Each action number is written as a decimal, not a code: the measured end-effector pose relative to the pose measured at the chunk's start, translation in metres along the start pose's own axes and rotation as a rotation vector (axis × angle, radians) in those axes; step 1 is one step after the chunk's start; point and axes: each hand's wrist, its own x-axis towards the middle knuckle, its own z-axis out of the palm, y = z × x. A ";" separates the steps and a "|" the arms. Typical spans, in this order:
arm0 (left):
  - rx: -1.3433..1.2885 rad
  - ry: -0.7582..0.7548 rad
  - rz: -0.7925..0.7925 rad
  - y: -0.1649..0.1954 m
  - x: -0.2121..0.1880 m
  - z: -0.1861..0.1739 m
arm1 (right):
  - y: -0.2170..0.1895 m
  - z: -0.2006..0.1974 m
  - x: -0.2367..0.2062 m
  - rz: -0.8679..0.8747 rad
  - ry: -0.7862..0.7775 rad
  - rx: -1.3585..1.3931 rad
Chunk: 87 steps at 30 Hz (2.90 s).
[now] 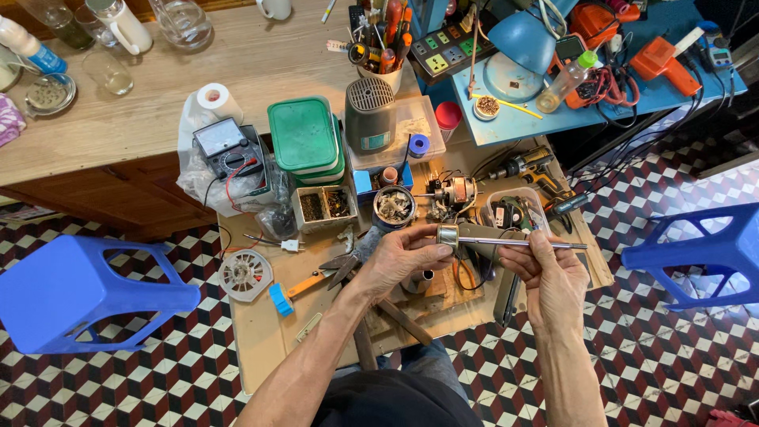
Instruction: The person disassembles a small motor, removes a cylindrical component, and uses a cordless drill to work on the motor housing. They then retrieve a metal rod from a plastic bag and insert it into the cylindrical component, testing the fit on the workbench.
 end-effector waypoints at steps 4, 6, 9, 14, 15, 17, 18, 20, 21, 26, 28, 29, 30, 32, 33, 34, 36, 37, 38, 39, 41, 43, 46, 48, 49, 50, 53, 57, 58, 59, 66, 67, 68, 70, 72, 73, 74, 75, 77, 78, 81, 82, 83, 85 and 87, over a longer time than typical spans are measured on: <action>-0.057 0.023 -0.037 -0.007 0.001 -0.004 | 0.003 0.000 -0.001 -0.016 -0.019 -0.012; -0.066 0.028 -0.026 -0.011 0.003 -0.005 | 0.004 -0.001 0.000 -0.009 -0.024 -0.010; -0.036 0.058 0.003 -0.016 0.004 -0.005 | 0.007 0.000 0.001 0.007 -0.006 -0.001; -0.010 0.073 0.044 -0.017 0.000 -0.004 | 0.009 0.000 0.000 0.042 0.012 -0.001; -0.012 0.074 0.048 -0.016 0.000 -0.004 | 0.009 0.000 0.000 0.045 0.013 -0.006; -0.029 0.067 0.046 -0.014 0.000 -0.003 | 0.009 -0.001 -0.001 0.039 0.000 -0.015; -0.038 0.064 0.044 -0.014 0.000 -0.003 | 0.009 -0.001 -0.001 0.036 -0.007 -0.019; -0.039 0.065 0.036 -0.014 0.000 -0.004 | 0.009 -0.002 -0.002 0.022 -0.030 -0.041; -0.039 0.064 0.032 -0.014 0.000 -0.004 | 0.009 -0.002 -0.002 0.014 -0.040 -0.052; -0.047 0.082 0.019 -0.019 0.001 -0.007 | 0.011 -0.003 -0.001 0.059 -0.030 -0.035; -0.056 0.085 0.016 -0.022 0.002 -0.007 | 0.012 -0.004 -0.001 0.071 -0.014 -0.034; -0.068 0.084 0.015 -0.024 0.002 -0.007 | 0.012 -0.004 -0.001 0.075 -0.004 -0.034; -0.079 0.083 0.015 -0.025 0.002 -0.008 | 0.013 -0.004 -0.001 0.078 0.005 -0.033; -0.101 0.059 0.014 -0.027 0.002 -0.009 | 0.013 -0.004 -0.001 0.080 0.002 -0.029; -0.112 0.048 0.013 -0.027 0.002 -0.010 | 0.013 -0.004 -0.001 0.082 0.000 -0.027; -0.101 0.044 0.017 -0.028 0.001 -0.011 | 0.013 -0.004 -0.002 0.083 -0.001 -0.034; -0.081 0.034 0.023 -0.028 0.000 -0.012 | 0.012 -0.004 -0.002 0.085 -0.001 -0.048; -0.074 0.034 0.025 -0.029 -0.001 -0.012 | 0.013 -0.003 -0.003 0.085 0.000 -0.049; -0.068 0.034 0.029 -0.029 -0.001 -0.012 | 0.013 -0.003 -0.004 0.085 0.000 -0.050; -0.061 0.035 0.032 -0.030 -0.002 -0.012 | 0.013 -0.003 -0.005 0.086 -0.001 -0.051; -0.081 0.038 0.026 -0.031 -0.002 -0.011 | 0.013 -0.003 -0.006 0.077 -0.008 -0.051; -0.091 0.040 0.020 -0.032 -0.002 -0.012 | 0.013 -0.003 -0.007 0.072 -0.017 -0.052; -0.093 0.050 0.009 -0.035 -0.002 -0.013 | 0.011 -0.001 -0.009 0.068 -0.031 -0.055; -0.099 0.065 -0.007 -0.037 -0.003 -0.013 | 0.009 0.003 -0.011 0.062 -0.036 -0.059; -0.115 0.067 -0.022 -0.038 -0.003 -0.013 | 0.007 0.006 -0.013 0.055 -0.045 -0.071; -0.131 0.070 -0.036 -0.039 -0.004 -0.013 | 0.004 0.009 -0.014 0.047 -0.054 -0.083; -0.148 0.065 -0.050 -0.038 -0.008 -0.016 | -0.005 0.021 -0.019 -0.003 -0.064 -0.211; 0.040 -0.029 0.034 -0.033 -0.017 -0.021 | -0.026 0.037 -0.018 -0.063 -0.184 -0.397; 0.115 -0.036 0.028 -0.031 -0.019 -0.021 | -0.030 0.042 -0.018 -0.070 -0.203 -0.458; 0.189 -0.042 0.025 -0.030 -0.020 -0.021 | -0.033 0.047 -0.018 -0.078 -0.227 -0.519; 0.468 0.075 0.072 -0.030 -0.024 -0.009 | -0.030 0.071 -0.023 -0.104 -0.282 -0.844; 0.454 0.080 0.079 -0.030 -0.025 -0.009 | -0.028 0.070 -0.020 -0.096 -0.294 -0.746; 0.440 0.087 0.088 -0.030 -0.026 -0.009 | -0.026 0.069 -0.017 -0.089 -0.308 -0.647; 0.443 0.109 0.090 -0.030 -0.028 -0.009 | -0.023 0.063 -0.010 -0.052 -0.317 -0.548; 0.476 0.138 0.068 -0.030 -0.029 -0.008 | -0.020 0.058 -0.009 0.013 -0.305 -0.543; 0.496 0.140 0.080 -0.030 -0.029 -0.007 | -0.019 0.056 -0.009 -0.021 -0.294 -0.571; 0.516 0.141 0.090 -0.030 -0.029 -0.006 | -0.022 0.054 -0.011 -0.053 -0.283 -0.598; 0.536 0.144 0.099 -0.030 -0.029 -0.006 | -0.024 0.054 -0.013 -0.085 -0.273 -0.624; 0.551 0.144 0.048 -0.030 -0.032 -0.008 | -0.041 0.050 -0.017 -0.254 -0.076 -0.644; 0.559 0.142 0.020 -0.030 -0.035 -0.010 | -0.056 0.047 -0.016 -0.339 -0.069 -0.381; 0.380 0.119 0.064 -0.031 -0.045 -0.014 | -0.080 0.041 -0.026 -0.466 -0.149 -0.525; 0.342 0.116 0.095 -0.032 -0.046 -0.015 | -0.082 0.040 -0.031 -0.481 -0.187 -0.732; 0.300 0.114 0.126 -0.033 -0.046 -0.014 | -0.078 0.040 -0.036 -0.299 -0.239 -1.011; 0.256 0.111 0.175 -0.034 -0.044 -0.011 | -0.061 0.045 -0.043 -0.034 -0.378 -1.344; 0.262 0.104 0.212 -0.033 -0.040 -0.009 | -0.045 0.049 -0.047 -0.017 -0.508 -1.444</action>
